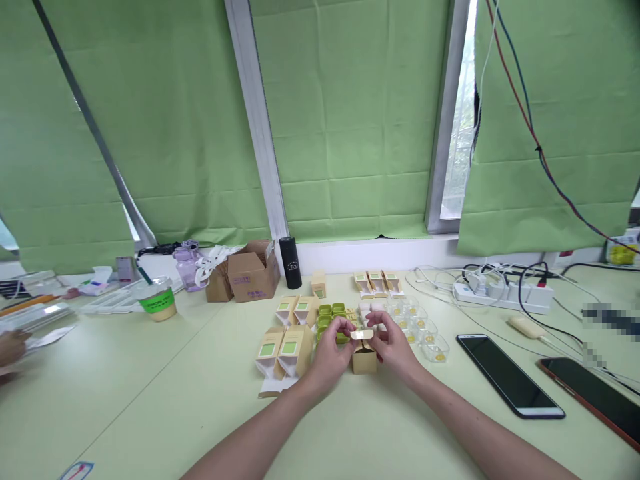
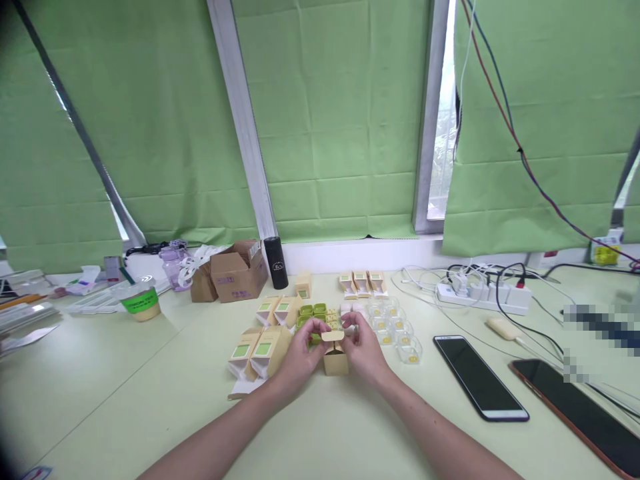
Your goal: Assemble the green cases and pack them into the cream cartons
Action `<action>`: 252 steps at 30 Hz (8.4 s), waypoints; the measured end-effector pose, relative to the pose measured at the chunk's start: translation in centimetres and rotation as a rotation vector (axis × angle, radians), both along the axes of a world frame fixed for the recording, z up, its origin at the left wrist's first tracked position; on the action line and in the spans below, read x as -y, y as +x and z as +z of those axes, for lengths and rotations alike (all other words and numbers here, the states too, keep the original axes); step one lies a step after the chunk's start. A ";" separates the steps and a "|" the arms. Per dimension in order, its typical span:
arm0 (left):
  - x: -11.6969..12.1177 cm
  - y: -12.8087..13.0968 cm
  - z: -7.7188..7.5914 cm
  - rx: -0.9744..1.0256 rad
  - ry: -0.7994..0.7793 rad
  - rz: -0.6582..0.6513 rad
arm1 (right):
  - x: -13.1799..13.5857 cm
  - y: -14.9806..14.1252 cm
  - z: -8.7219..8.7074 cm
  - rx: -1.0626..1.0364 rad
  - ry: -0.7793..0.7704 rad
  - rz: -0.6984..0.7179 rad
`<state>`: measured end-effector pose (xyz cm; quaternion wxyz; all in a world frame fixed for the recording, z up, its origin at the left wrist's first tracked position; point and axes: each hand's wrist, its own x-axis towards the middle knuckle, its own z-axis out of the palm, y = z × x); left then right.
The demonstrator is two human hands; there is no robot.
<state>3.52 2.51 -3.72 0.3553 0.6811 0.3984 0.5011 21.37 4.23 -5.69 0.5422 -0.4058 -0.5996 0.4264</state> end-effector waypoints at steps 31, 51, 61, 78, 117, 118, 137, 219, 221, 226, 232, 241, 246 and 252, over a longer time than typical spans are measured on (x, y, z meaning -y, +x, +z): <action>1.5 -1.8 2.5 -0.387 0.409 -0.004 | 1.4 2.0 1.6 0.485 0.602 0.024; 1.1 -1.9 1.7 -0.562 0.555 0.008 | 1.4 2.3 1.6 0.573 0.738 0.049; 1.0 -1.7 1.2 -0.540 0.672 0.033 | 1.0 2.1 1.2 0.518 0.862 0.041; 1.3 -1.7 1.2 -0.568 0.668 0.009 | 0.9 2.2 1.0 0.511 0.852 0.074; 1.0 -1.3 1.2 -0.630 0.566 0.244 | 0.1 4.2 2.7 0.799 0.840 -0.034; 1.0 -1.2 1.2 -0.630 0.571 0.240 | 0.0 4.2 2.7 0.800 0.853 -0.042; 2.4 0.4 2.7 -0.869 0.479 0.071 | -1.0 3.7 1.3 0.825 0.899 -0.322; -20.9 3.3 2.5 -1.042 -0.210 0.526 | 2.4 -0.1 0.3 0.713 1.005 -0.100; -21.0 3.3 2.6 -1.038 -0.207 0.539 | 2.4 -0.1 0.3 0.715 1.003 -0.102; -21.1 3.4 2.8 -1.027 -0.215 0.541 | 2.6 -0.1 0.5 0.720 0.988 -0.098; -20.7 3.4 3.1 -0.991 -0.249 0.500 | 2.5 -0.1 0.5 0.711 0.977 -0.088; -18.4 3.1 6.3 -0.796 -0.134 0.383 | 2.6 -0.2 0.4 0.718 0.971 -0.073; -15.2 -0.3 9.6 -0.593 0.033 0.383 | 2.7 -0.3 0.4 0.714 0.970 -0.076; -7.7 -4.4 9.9 -0.487 0.125 0.381 | 2.9 -0.6 0.4 0.741 0.952 -0.092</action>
